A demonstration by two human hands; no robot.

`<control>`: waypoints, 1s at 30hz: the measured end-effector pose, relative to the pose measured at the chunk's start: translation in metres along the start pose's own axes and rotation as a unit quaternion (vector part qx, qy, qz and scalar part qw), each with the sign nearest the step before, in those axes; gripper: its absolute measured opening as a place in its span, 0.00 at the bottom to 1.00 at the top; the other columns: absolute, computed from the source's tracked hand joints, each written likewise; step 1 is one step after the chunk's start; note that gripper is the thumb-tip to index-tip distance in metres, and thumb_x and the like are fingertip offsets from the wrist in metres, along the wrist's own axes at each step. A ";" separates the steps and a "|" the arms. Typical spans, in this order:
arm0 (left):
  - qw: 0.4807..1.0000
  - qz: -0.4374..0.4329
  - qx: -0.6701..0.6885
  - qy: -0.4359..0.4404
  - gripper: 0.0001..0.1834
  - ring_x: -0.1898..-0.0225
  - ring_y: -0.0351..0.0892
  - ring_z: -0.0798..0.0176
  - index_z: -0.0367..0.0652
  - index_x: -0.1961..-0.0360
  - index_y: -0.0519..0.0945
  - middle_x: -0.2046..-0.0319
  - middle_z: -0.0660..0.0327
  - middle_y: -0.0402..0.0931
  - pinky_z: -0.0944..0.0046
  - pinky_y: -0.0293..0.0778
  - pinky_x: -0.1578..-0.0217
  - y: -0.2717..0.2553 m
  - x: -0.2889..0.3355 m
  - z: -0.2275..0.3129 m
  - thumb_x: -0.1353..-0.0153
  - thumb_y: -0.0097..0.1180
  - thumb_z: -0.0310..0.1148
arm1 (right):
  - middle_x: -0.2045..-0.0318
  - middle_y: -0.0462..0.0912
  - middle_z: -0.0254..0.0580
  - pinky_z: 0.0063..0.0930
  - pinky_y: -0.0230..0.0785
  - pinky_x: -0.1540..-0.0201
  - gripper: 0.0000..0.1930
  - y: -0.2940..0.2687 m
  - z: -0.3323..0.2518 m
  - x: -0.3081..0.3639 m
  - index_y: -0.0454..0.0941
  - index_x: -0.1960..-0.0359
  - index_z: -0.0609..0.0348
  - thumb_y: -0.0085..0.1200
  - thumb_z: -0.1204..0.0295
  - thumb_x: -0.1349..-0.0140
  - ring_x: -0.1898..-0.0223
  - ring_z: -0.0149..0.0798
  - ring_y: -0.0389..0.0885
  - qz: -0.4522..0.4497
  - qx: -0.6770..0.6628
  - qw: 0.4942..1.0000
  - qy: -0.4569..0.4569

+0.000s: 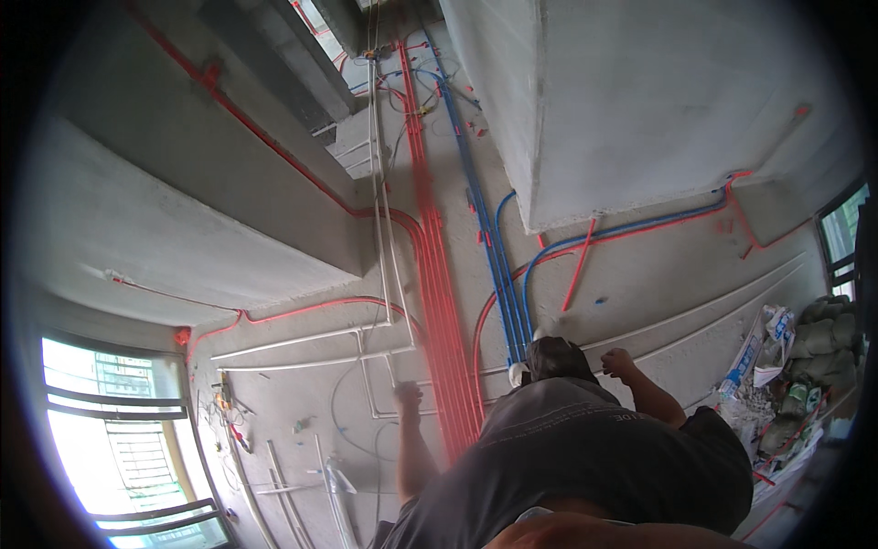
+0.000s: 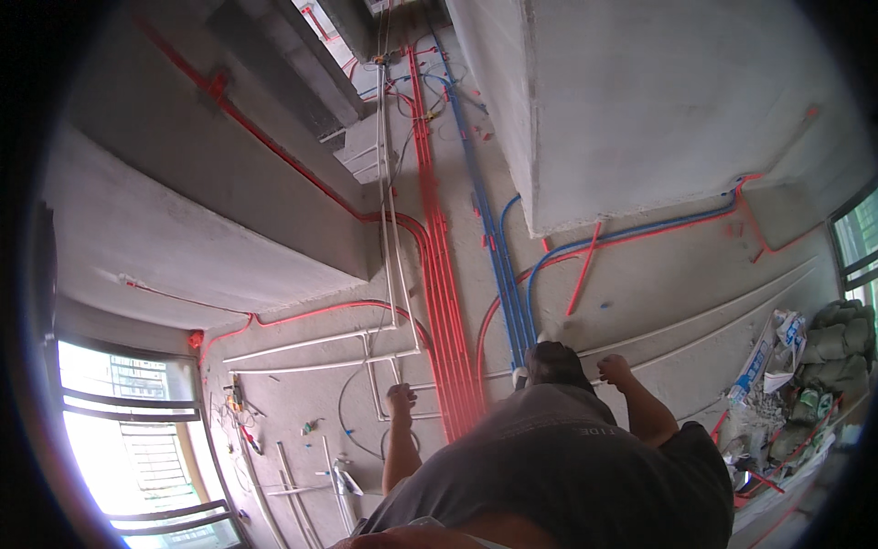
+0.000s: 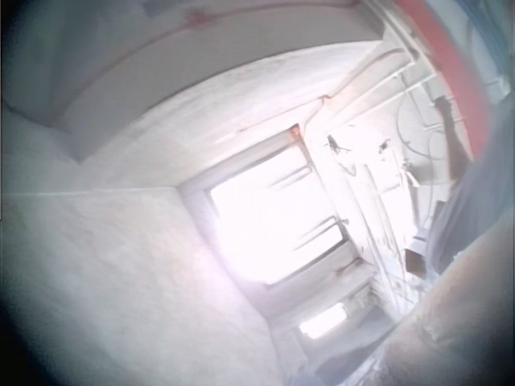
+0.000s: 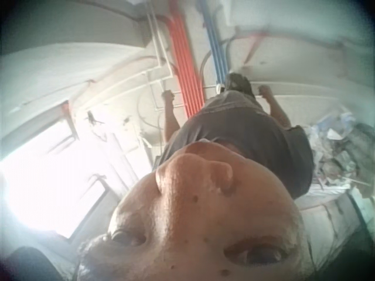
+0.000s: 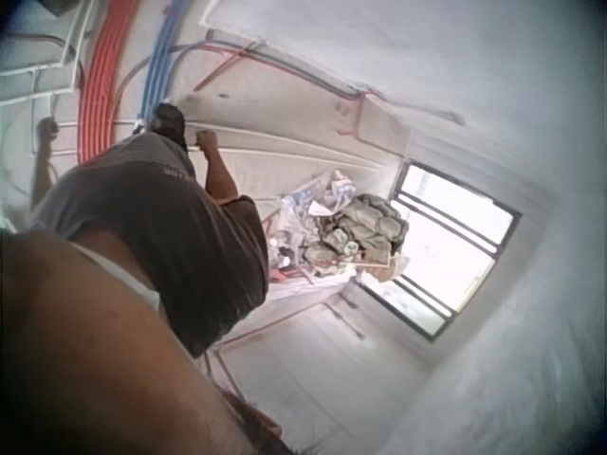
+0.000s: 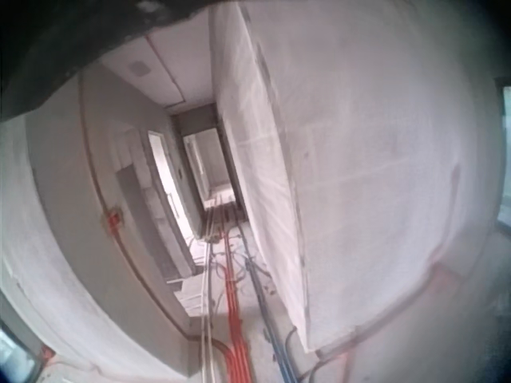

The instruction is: The person arranges and aligns red and blue plastic pipes along the floor and walls of a construction site. They use a pipe cutter to trim a blue pipe and a hammer to adjust the placement of the pipes.

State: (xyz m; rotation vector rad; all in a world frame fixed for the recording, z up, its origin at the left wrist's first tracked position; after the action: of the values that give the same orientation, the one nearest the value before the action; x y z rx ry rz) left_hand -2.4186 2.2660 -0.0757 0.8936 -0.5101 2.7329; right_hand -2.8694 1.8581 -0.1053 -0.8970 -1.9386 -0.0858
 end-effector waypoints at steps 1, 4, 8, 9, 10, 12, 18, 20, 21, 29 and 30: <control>0.999 -0.023 -0.026 -0.004 0.04 0.80 0.76 0.70 0.46 0.67 0.81 0.77 0.64 0.77 0.70 0.67 0.83 0.008 -0.015 -0.004 0.38 0.55 0.31 | 0.74 0.82 0.44 0.34 0.73 0.79 0.13 -0.002 -0.004 -0.008 0.80 0.64 0.65 0.56 0.65 0.37 0.77 0.39 0.84 0.001 -0.001 1.000 0.016; 0.982 -0.068 -0.137 0.111 0.10 0.76 0.79 0.66 0.43 0.59 0.80 0.74 0.63 0.79 0.65 0.73 0.77 -0.014 -0.082 -0.087 0.35 0.54 0.37 | 0.75 0.82 0.45 0.36 0.73 0.80 0.11 0.021 -0.044 -0.044 0.80 0.68 0.64 0.54 0.67 0.37 0.78 0.41 0.84 -0.021 0.027 0.999 0.033; 0.911 -0.261 -0.318 0.011 0.12 0.72 0.80 0.64 0.45 0.69 0.83 0.76 0.63 0.79 0.59 0.76 0.73 0.070 -0.081 -0.103 0.38 0.59 0.42 | 0.74 0.83 0.44 0.39 0.73 0.79 0.11 0.010 -0.043 -0.095 0.80 0.71 0.63 0.57 0.66 0.36 0.78 0.41 0.84 0.001 0.003 0.994 0.107; 0.883 -0.282 -0.375 0.028 0.11 0.72 0.80 0.64 0.45 0.69 0.83 0.76 0.63 0.78 0.60 0.75 0.73 0.080 -0.077 -0.096 0.38 0.58 0.41 | 0.74 0.83 0.44 0.40 0.73 0.78 0.11 0.015 -0.054 -0.106 0.80 0.70 0.63 0.58 0.66 0.37 0.79 0.42 0.83 -0.009 0.035 0.993 0.108; 0.860 -0.288 -0.419 0.049 0.11 0.73 0.79 0.65 0.46 0.68 0.83 0.76 0.64 0.78 0.60 0.75 0.74 0.082 -0.080 -0.084 0.37 0.58 0.41 | 0.74 0.83 0.44 0.40 0.73 0.78 0.11 0.022 -0.074 -0.116 0.80 0.70 0.63 0.59 0.66 0.37 0.79 0.42 0.83 -0.024 0.070 0.992 0.105; 0.820 -0.288 -0.488 0.088 0.10 0.74 0.78 0.65 0.46 0.66 0.82 0.76 0.65 0.77 0.61 0.74 0.75 0.082 -0.089 -0.060 0.36 0.57 0.40 | 0.74 0.83 0.45 0.40 0.73 0.78 0.12 0.035 -0.129 -0.153 0.81 0.69 0.63 0.59 0.66 0.37 0.78 0.42 0.83 -0.062 0.134 0.987 0.059; 0.964 -0.167 -0.207 -0.003 0.07 0.77 0.76 0.68 0.48 0.62 0.81 0.76 0.67 0.75 0.64 0.71 0.79 0.081 -0.180 0.051 0.33 0.55 0.38 | 0.75 0.83 0.44 0.36 0.75 0.73 0.13 0.040 -0.286 -0.290 0.82 0.69 0.63 0.58 0.64 0.38 0.75 0.40 0.84 -0.088 0.338 0.906 -0.239; 0.992 -0.093 0.041 -0.079 0.06 0.77 0.75 0.68 0.49 0.60 0.80 0.76 0.68 0.75 0.65 0.70 0.80 0.102 -0.221 0.111 0.32 0.54 0.37 | 0.78 0.81 0.41 0.32 0.74 0.72 0.13 0.021 -0.323 -0.333 0.80 0.70 0.63 0.58 0.63 0.37 0.76 0.35 0.83 -0.026 0.307 0.878 -0.368; 0.996 -0.037 0.029 -0.075 0.14 0.79 0.78 0.64 0.43 0.60 0.80 0.76 0.61 0.78 0.66 0.71 0.82 0.119 -0.229 0.150 0.37 0.58 0.43 | 0.80 0.80 0.39 0.32 0.74 0.73 0.13 0.025 -0.356 -0.350 0.79 0.72 0.62 0.58 0.64 0.36 0.76 0.34 0.83 -0.006 0.103 0.957 -0.271; 0.984 -0.097 -0.086 -0.121 0.09 0.77 0.78 0.71 0.43 0.70 0.81 0.76 0.66 0.79 0.69 0.69 0.80 0.175 -0.360 0.246 0.40 0.58 0.37 | 0.75 0.79 0.35 0.29 0.68 0.75 0.12 0.087 -0.567 -0.409 0.78 0.68 0.58 0.56 0.62 0.34 0.75 0.31 0.78 -0.055 -0.092 0.966 -0.233; 0.968 -0.220 -0.110 -0.054 0.09 0.73 0.80 0.72 0.44 0.70 0.83 0.76 0.67 0.80 0.71 0.70 0.77 0.136 -0.405 0.215 0.45 0.62 0.38 | 0.74 0.80 0.37 0.30 0.71 0.73 0.12 0.115 -0.600 -0.413 0.78 0.65 0.60 0.57 0.62 0.35 0.74 0.32 0.79 -0.089 -0.078 0.975 -0.187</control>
State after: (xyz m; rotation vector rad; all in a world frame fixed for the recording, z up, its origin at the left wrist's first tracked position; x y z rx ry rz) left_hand -2.0274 2.0170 -0.1924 0.9660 -0.5462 2.1929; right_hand -2.2445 1.4685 -0.1456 -0.8860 -2.3895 -0.1869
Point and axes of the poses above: each hand's wrist, its own x-axis away from the middle knuckle, its own y-axis out of the palm, z = x × y, the point moved 1 cm from there along -x, towards the middle knuckle
